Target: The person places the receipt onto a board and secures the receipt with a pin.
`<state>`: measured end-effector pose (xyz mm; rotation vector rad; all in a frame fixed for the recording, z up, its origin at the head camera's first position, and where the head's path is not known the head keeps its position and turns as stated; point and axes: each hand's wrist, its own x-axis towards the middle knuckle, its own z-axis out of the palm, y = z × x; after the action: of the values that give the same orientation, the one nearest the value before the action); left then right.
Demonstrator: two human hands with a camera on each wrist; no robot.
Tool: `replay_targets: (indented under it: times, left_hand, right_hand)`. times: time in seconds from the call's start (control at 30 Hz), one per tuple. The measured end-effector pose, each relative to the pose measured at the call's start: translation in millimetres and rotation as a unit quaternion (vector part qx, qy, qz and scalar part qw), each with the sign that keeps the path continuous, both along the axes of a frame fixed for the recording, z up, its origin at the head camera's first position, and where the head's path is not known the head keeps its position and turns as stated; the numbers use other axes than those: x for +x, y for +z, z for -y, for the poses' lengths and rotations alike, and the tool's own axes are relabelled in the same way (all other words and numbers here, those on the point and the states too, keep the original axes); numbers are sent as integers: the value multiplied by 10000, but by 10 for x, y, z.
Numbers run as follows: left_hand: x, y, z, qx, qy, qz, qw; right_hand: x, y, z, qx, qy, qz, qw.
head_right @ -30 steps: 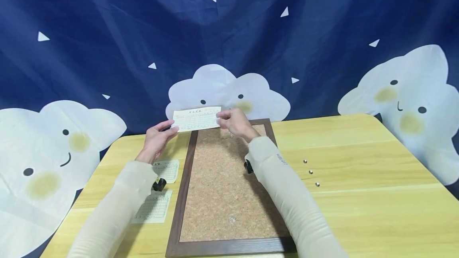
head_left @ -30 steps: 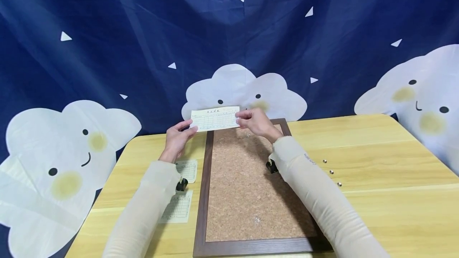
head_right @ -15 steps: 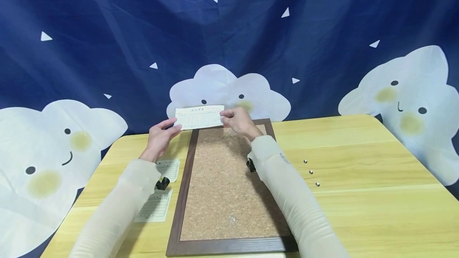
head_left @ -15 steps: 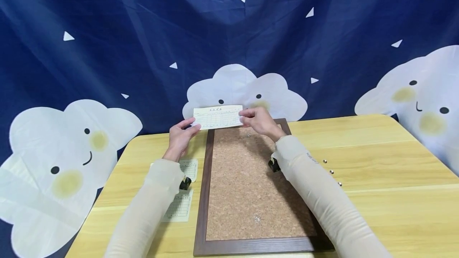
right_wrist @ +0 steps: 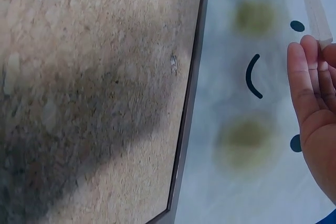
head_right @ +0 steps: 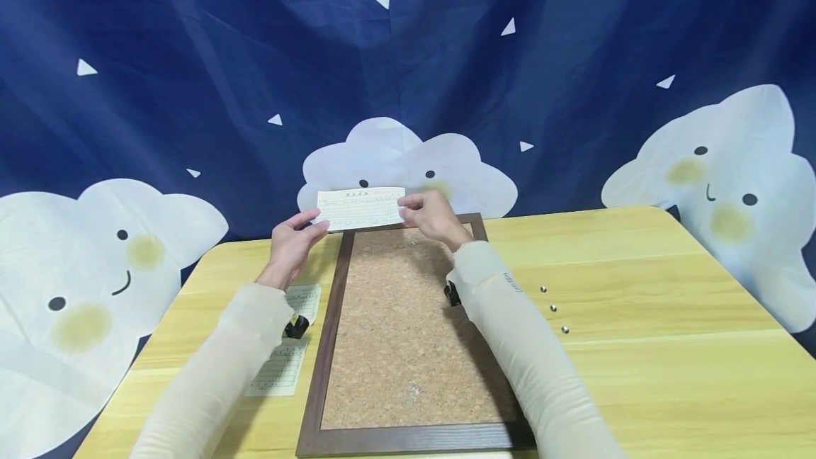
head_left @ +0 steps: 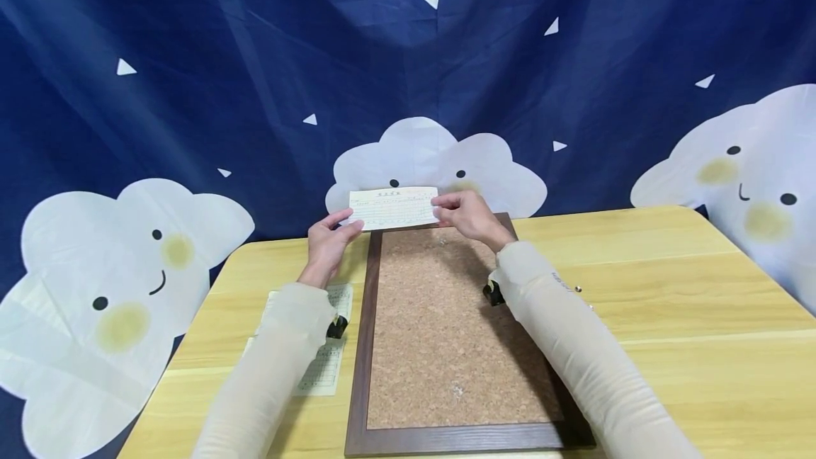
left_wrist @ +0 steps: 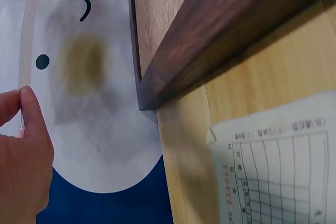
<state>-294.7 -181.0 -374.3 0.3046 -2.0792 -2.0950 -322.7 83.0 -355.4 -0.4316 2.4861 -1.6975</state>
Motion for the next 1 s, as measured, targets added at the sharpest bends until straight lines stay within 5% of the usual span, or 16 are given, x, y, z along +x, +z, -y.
replay_targets:
  times: [1.0]
  left_hand:
    - [-36, -29, -296, 329, -168, -205, 9991]
  right_hand:
    - [-33, -21, -264, -137, -166, 96, 9997]
